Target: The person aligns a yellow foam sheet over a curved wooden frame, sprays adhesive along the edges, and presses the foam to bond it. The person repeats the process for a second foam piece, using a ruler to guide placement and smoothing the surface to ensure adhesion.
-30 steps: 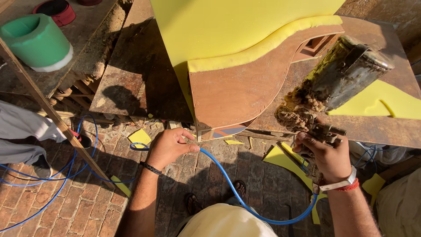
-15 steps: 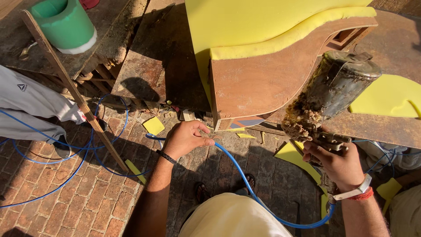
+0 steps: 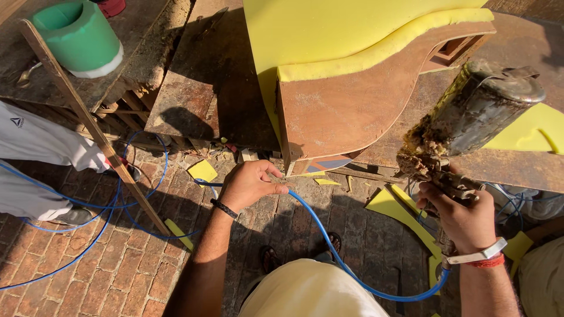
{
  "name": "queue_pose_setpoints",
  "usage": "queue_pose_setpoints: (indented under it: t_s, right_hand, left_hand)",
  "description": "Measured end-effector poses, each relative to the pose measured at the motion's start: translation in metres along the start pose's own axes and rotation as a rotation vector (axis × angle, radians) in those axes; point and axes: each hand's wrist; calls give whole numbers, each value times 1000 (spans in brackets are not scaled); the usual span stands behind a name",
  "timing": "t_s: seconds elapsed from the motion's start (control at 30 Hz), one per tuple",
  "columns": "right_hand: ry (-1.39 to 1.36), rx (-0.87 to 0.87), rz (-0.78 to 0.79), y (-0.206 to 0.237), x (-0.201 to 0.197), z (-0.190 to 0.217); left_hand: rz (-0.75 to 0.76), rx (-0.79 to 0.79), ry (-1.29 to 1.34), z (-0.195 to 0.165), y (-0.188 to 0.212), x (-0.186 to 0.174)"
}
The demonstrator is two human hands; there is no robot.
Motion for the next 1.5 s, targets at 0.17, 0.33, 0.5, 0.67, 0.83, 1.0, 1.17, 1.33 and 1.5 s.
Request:
queue_pose_setpoints:
  t_s: [0.17,0.33,0.5,0.67,0.83,1.0,1.17,1.33,1.5]
  right_hand:
    - [-59,-13,-41,1,-16,-5]
    - [-120,-74,-93,-10,-31,-2]
    - [-81,-35,-52,-13,-42,-6]
    - [10,81,33,-19,-55,-17]
    - [98,37,126,-25,-58,-22]
    - [-64,117,173,-37,-36,-19]
    - [-88,-25,111,-55,-28,-8]
    - [-22,108,241,-62,-28,-3]
    - [-89,-20,161,-70,-13,-2]
  left_hand:
    - [-1,32,-38,-12,-10,11]
    - [-21,36,-80,-20,-18,11]
    - [0,47,-62,-28,-25,24]
    - [37,17,-77,-37,-33,37]
    - [21,18,-69,-43,-34,40]
    - [-26,36,-57,-42,-31,36]
    - [-72,-18,-80,-40,-27,23]
    - [-9,-38,-46,-40,-23,20]
    - [-64,-29,-50,-43,-30,24]
Point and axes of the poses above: each hand's wrist, its own y-axis away from the middle knuckle, its own x-axis out of the palm, z = x × y, and after that the axes turned 4 degrees about -x, right-handed
